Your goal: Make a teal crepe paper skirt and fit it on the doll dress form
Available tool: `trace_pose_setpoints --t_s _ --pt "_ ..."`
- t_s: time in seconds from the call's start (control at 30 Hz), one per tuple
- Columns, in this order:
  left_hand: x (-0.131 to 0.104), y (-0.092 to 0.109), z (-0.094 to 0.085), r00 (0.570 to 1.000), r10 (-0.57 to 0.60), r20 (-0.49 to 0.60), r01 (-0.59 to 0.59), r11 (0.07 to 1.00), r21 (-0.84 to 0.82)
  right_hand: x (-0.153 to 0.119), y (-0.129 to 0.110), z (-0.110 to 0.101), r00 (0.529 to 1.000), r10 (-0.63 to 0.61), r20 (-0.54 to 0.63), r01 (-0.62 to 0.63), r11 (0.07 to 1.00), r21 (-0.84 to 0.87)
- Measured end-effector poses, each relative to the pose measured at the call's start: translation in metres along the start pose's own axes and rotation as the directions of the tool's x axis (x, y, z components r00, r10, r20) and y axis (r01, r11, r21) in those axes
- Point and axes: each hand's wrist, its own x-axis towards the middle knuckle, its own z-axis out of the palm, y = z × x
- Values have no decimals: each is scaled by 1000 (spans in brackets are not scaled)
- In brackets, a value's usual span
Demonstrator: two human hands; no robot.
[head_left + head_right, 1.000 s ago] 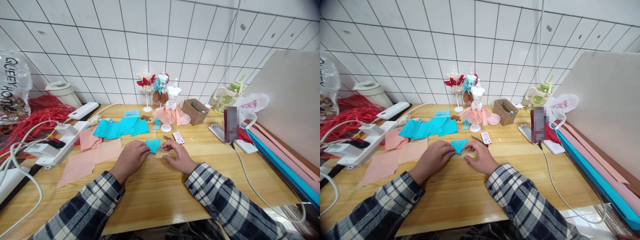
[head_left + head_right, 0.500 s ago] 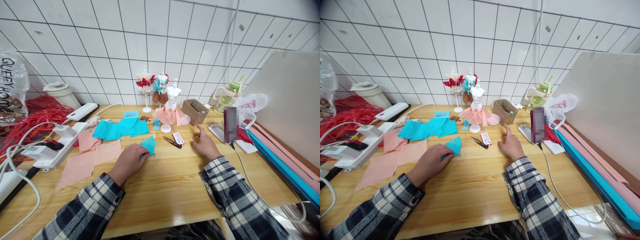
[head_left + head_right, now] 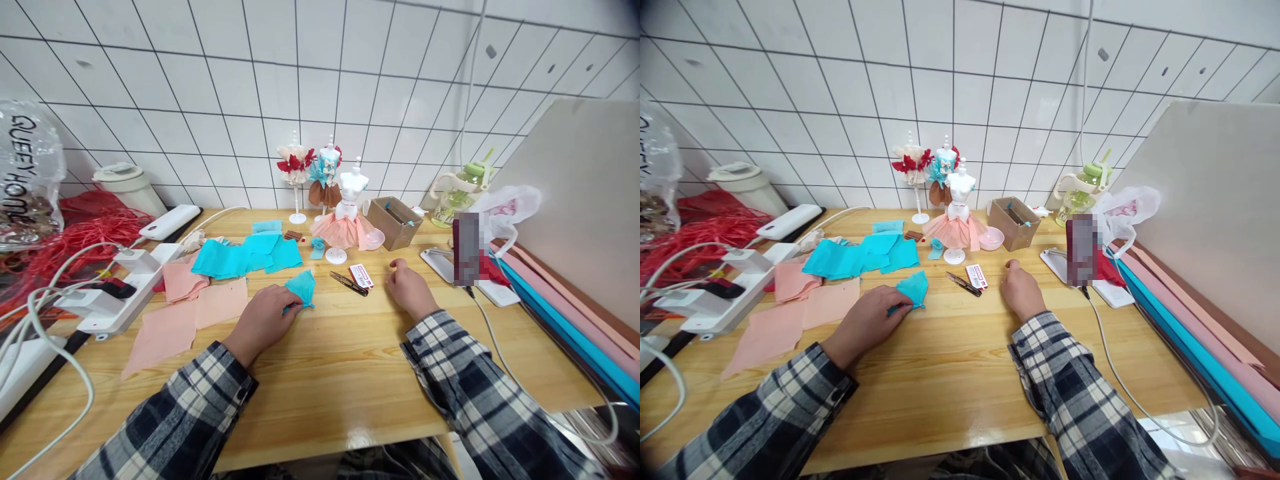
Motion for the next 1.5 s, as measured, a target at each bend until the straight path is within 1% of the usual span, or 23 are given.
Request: trace_pose_setpoints --t_s 0.07,0.1,0.17,0.23,0.3,0.37,0.43,0.47,0.5,0.57,0.63,0.7,0.87,0.93,1.0,1.03,1.1,1.13,1.2,1.27,1.37,1.43,1.5 --pt "1 1 -1 1000 -2 -4 2 1000 -5 9 2 -10 989 2 -146 21 987 158" --pt "1 2 -2 1000 0 -3 0 1000 -10 16 2 -18 973 9 -233 43 975 217" --pt "1 3 -3 1000 4 5 -4 1000 -25 30 -1 -38 927 24 -374 79 963 258" --pt "1 4 -4 1000 3 12 -3 999 -36 42 -5 -57 903 21 -430 100 961 258" --pt "0 3 -5 1000 -3 11 3 999 -38 46 -7 -66 924 4 -381 108 956 273" --pt "-1 2 -5 1000 -6 3 6 999 -36 39 -6 -61 966 -39 -256 114 951 288" --pt "-2 0 -5 1000 2 -7 -2 999 -36 25 -2 -45 992 -109 -70 123 961 246" --pt "-2 0 -5 1000 7 -9 -7 999 -38 17 1 -35 993 -115 14 110 974 197" --pt "-2 0 -4 1000 12 -9 -12 999 -39 10 4 -26 992 -106 72 95 985 147" --pt "-2 1 -3 1000 21 -1 -21 999 -39 0 8 -12 993 -55 106 47 996 82" --pt "-1 2 -2 999 31 10 -31 999 -37 -5 10 -6 995 -23 96 19 999 37" --pt "-1 3 -1 999 40 14 -39 999 -37 -6 8 -5 997 -18 79 20 999 -27" --pt "-2 2 -4 999 39 -9 -39 999 -30 -9 -1 -5 996 -69 64 81 973 -217" --pt "-3 2 -5 999 37 -25 -37 999 -31 -10 -2 -5 993 -93 70 106 973 -203" --pt "-3 2 -5 999 34 -36 -35 999 -35 -9 -2 -11 995 -95 33 99 988 -116" --pt "-3 2 -4 999 33 -38 -34 999 -36 -6 -2 -16 996 -89 -14 88 995 -55" --pt "-2 1 -2 999 35 -33 -36 999 -38 6 -3 -33 982 -78 -171 87 995 47" --pt "-2 1 -1 999 37 -28 -38 999 -39 15 -3 -42 962 -70 -265 93 993 76" --pt "-1 1 0 999 45 -23 -46 998 -40 37 -4 -61 914 -50 -404 100 990 103" --pt "-1 0 1 998 51 -25 -52 998 -45 62 -3 -75 885 -8 -465 81 987 138" --pt "-2 -1 0 999 47 -28 -48 997 -52 94 2 -79 895 47 -445 21 989 145" --pt "-3 -3 -1 999 46 -25 -47 997 -55 107 5 -74 925 57 -375 -19 994 104" --pt "-3 -4 -2 999 49 -20 -50 997 -52 113 7 -66 955 50 -291 -36 998 54"
